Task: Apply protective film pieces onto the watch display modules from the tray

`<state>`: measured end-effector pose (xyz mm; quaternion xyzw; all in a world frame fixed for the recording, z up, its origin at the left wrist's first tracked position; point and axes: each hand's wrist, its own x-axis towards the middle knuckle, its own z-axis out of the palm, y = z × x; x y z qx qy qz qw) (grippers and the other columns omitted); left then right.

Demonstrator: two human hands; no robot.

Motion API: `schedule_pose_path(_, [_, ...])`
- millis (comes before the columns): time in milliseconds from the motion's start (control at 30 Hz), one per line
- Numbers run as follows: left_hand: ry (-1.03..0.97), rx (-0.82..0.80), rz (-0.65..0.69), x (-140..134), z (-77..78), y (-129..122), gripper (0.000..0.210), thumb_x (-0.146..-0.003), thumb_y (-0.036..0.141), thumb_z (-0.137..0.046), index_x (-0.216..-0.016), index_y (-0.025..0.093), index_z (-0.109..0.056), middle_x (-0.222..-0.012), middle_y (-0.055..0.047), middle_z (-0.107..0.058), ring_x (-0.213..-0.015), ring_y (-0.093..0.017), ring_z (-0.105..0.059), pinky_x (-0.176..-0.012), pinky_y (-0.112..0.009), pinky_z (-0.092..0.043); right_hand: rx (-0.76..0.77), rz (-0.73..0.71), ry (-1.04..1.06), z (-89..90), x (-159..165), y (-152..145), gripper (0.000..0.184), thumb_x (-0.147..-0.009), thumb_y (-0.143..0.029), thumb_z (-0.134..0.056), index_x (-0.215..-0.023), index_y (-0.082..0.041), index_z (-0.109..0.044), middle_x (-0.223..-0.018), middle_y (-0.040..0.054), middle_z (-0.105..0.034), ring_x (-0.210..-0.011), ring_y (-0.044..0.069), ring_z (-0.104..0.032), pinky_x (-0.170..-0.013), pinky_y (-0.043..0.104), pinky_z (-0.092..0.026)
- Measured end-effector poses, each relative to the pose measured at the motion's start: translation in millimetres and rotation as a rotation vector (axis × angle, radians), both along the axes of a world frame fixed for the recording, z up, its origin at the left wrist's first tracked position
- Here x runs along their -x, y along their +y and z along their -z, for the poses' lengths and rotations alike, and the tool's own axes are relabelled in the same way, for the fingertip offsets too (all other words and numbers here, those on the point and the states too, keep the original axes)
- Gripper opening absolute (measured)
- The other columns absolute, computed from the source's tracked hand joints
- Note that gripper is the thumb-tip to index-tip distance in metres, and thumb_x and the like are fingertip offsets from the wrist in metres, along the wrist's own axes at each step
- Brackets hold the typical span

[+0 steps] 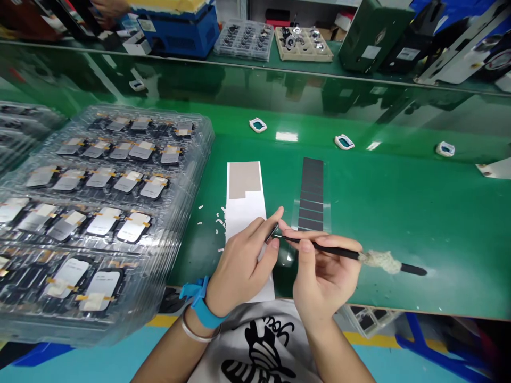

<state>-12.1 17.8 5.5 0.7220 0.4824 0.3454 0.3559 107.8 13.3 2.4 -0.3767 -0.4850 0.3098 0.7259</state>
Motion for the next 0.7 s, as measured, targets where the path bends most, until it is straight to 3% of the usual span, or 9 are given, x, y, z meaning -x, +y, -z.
schedule_pose_path(700, [0.020, 0.006, -0.005, 0.6, 0.4, -0.9, 0.051, -0.104, 0.028, -0.032, -0.154, 0.019, -0.032, -0.102, -0.006, -0.058, -0.085, -0.018, -0.059, -0.076, -0.033, -0.049, 0.029, 0.011, 0.023, 0.0, 0.4, -0.8, 0.022, -0.090, -0.001, -0.056, -0.099, -0.021, -0.051, -0.088, 0.0009, -0.072, -0.089, 0.018, -0.075, -0.081, 0.039, -0.067])
